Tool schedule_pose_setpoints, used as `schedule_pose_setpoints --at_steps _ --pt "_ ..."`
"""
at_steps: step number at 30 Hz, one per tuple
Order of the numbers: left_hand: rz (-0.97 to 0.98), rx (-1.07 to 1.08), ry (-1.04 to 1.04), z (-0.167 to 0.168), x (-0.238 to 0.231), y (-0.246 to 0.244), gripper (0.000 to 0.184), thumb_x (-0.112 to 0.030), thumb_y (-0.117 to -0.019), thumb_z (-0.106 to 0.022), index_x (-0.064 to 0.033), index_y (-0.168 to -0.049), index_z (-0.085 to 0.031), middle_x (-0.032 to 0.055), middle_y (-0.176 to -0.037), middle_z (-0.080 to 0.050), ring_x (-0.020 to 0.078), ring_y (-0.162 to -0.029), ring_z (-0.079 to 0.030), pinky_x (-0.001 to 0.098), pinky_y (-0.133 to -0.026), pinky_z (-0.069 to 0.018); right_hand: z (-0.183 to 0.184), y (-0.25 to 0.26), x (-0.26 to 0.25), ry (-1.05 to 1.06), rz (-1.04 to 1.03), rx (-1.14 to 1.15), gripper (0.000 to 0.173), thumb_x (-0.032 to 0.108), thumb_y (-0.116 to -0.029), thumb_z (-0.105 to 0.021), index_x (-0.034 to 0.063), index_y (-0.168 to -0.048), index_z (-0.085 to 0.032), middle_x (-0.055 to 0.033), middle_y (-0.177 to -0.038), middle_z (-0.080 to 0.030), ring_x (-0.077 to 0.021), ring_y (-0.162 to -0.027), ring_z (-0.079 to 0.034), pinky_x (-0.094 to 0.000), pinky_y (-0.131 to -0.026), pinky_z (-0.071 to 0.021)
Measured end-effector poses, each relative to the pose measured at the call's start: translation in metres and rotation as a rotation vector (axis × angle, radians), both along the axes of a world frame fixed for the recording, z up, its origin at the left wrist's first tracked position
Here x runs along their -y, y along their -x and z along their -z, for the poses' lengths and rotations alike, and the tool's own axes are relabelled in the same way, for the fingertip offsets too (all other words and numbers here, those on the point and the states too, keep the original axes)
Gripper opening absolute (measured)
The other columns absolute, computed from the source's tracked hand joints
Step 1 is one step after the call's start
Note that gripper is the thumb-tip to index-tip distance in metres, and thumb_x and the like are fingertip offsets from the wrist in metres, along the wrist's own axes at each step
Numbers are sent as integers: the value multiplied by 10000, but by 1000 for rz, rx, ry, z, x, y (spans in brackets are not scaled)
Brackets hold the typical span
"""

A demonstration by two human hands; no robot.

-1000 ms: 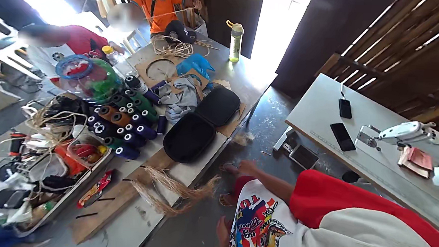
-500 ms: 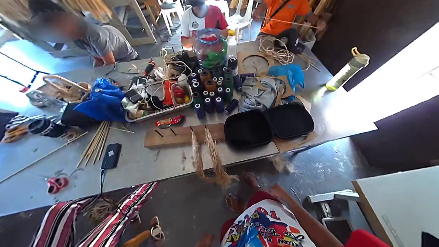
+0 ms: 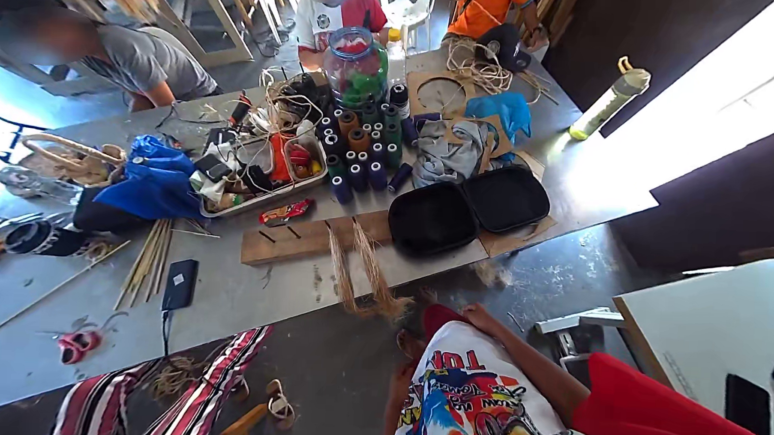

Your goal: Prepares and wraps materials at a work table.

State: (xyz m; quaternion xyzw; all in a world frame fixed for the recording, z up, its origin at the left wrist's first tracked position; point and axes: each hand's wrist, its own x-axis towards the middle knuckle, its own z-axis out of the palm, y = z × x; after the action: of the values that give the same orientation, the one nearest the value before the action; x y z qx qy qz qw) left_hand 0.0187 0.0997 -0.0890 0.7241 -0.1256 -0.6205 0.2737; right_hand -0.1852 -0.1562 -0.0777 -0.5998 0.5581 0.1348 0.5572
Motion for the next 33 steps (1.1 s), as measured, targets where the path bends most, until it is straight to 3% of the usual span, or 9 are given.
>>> schedule_pose_setpoints --at_steps 4,6,9,16,21,24,27,30,33 --pt "40 71 -333 33 -39 -18 389 -233 -1091 -490 77 -1279 -630 290 -1289 -639 403 -1236 -607 555 -1069 -460 -15 -12 4 -35 -141 -27 314 238 -1033 -557 -46 -1060 -688 -238 -1050 -667 -346 -1006 -634 -544 -912 -473" --pt "-44 58 -417 39 -50 -34 404 -233 -1099 -469 87 -1303 -606 295 -1284 -632 402 -1188 -619 551 -1024 -480 -31 -27 12 -90 -300 -115 401 314 -1040 -545 -45 -1161 -679 -260 -1211 -650 -391 -1184 -595 -586 -1015 -434" --pt "-268 45 -416 23 -48 -60 417 -220 -1117 -417 93 -1357 -552 319 -1281 -615 415 -1127 -633 553 -971 -503 -66 -48 28 -210 -538 -213 614 481 -1075 -404 -17 -1374 -602 -263 -1488 -512 -454 -1464 -366 -677 -1161 -276" --pt "-405 82 -380 -6 -2 -88 406 -188 -1122 -384 110 -1350 -541 325 -1266 -609 391 -1094 -626 537 -958 -492 -96 -55 68 -281 -446 34 622 450 -1102 -394 -88 -1353 -582 -316 -1437 -528 -456 -1403 -443 -637 -1165 -290" --pt "-215 25 -287 52 26 -82 366 -154 -1094 -474 128 -1298 -584 329 -1266 -627 419 -1164 -626 546 -1020 -492 -131 -63 97 -365 -381 138 495 320 -1126 -389 -90 -1332 -574 -301 -1346 -583 -393 -1283 -549 -552 -1118 -366" --pt "-104 18 -274 5 88 -80 349 -152 -1093 -491 107 -1303 -594 306 -1295 -627 403 -1212 -614 535 -1062 -473 -163 -83 135 -396 -383 110 478 375 -1080 -500 -81 -1050 -642 -214 -940 -619 -292 -854 -583 -512 -807 -460" --pt "-36 43 -195 -17 115 -92 329 -79 -1094 -451 151 -1297 -570 345 -1300 -602 418 -1229 -591 515 -1084 -440 -229 -124 219 -474 -470 129 455 301 -1091 -491 -123 -1108 -654 -245 -1036 -681 -317 -922 -646 -519 -897 -506" --pt "-180 74 -198 3 105 -102 342 -121 -1097 -465 137 -1280 -594 336 -1250 -629 400 -1167 -622 525 -1044 -469 -262 -185 324 -172 -637 160 412 225 -1115 -419 -112 -1127 -654 -222 -963 -659 -272 -822 -600 -466 -820 -489" --pt "-437 93 -267 -8 98 -103 370 -151 -1120 -385 123 -1282 -574 284 -1123 -658 266 -928 -637 435 -871 -527 -227 -249 425 372 -649 147 319 182 -1070 -496 -79 -1042 -677 -264 -974 -666 -407 -926 -649 -606 -838 -491"
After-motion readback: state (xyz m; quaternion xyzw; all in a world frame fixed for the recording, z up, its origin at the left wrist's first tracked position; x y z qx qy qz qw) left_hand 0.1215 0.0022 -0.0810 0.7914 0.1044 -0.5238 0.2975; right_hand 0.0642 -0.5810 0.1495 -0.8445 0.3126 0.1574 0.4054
